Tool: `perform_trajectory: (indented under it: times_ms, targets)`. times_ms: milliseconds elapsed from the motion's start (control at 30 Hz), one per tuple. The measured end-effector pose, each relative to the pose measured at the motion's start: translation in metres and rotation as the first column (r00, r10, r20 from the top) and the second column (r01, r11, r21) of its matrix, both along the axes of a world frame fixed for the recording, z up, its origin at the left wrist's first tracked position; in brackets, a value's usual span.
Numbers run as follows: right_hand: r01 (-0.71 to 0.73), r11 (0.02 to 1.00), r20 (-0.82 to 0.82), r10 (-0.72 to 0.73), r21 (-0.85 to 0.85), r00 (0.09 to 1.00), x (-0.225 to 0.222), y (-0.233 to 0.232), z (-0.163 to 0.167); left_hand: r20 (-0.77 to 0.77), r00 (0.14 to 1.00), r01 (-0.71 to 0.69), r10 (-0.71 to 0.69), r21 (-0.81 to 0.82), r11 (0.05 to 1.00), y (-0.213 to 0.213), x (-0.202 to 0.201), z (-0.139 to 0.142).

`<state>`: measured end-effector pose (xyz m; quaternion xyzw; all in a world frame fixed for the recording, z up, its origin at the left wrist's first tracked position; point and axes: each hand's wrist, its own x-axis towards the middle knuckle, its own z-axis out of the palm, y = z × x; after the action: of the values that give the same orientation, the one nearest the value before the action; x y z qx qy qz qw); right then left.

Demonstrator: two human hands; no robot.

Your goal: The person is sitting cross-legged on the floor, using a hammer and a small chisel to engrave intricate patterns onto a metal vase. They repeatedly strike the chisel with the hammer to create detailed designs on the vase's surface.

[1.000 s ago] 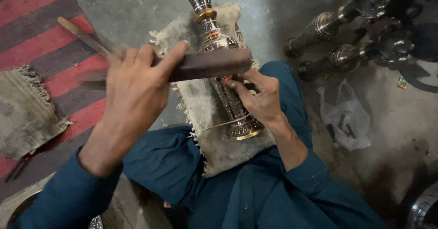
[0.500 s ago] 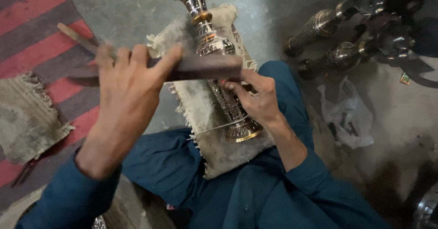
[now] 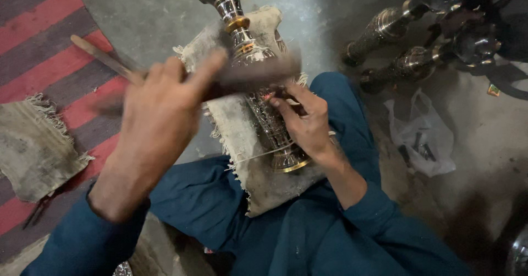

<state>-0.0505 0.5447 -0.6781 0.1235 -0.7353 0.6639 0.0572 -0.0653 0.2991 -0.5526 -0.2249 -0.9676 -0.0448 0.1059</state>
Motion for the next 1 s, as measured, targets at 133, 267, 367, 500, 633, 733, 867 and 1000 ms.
perform_trajectory:
  times_ms: [133, 267, 367, 500, 633, 733, 867, 1000]
  targets:
    - [0.003, 1.0, -0.012, -0.003, -0.009, 1.0, 0.003, -0.001, 0.0, 0.017, 1.0, 0.018, -0.019, 0.056, 0.998, 0.0, -0.002, 0.008]
    - [0.004, 0.995, -0.121, 0.008, 0.102, 0.993, 0.003, 0.003, -0.005, 0.063, 0.996, -0.067, 0.063, 0.067, 0.995, -0.004, 0.008, 0.007]
    - [-0.013, 0.991, 0.029, 0.017, -0.134, 0.999, -0.004, 0.01, -0.016, -0.073, 0.99, -0.129, 0.119, -0.141, 0.982, -0.013, 0.02, -0.006]
    - [-0.006, 0.867, 0.205, 0.125, -0.498, 0.971, -0.021, 0.032, -0.022, 0.33, 0.927, -0.313, 0.179, 0.419, 0.852, -0.021, 0.053, -0.045]
    - [-0.394, 0.9, 0.071, 0.412, -0.184, 0.908, -0.041, 0.042, -0.011, 0.235, 0.972, -0.229, 0.015, 0.929, 0.291, 0.008, 0.092, -0.102]
    - [-0.575, 0.805, 0.024, 0.578, 0.144, 0.816, -0.066, 0.043, 0.008, 0.269, 0.962, -0.273, -0.041, 0.955, -0.121, 0.044, 0.097, -0.136]
    - [-0.601, 0.685, -0.074, 0.682, 0.412, 0.727, -0.086, 0.041, 0.029, 0.336, 0.939, -0.328, 0.069, 0.938, -0.109, 0.053, 0.111, -0.139]
    - [-0.672, 0.633, -0.031, 0.737, 0.384, 0.676, -0.091, 0.039, 0.031, 0.459, 0.858, -0.505, 0.23, 0.834, 0.221, 0.043, 0.125, -0.128]
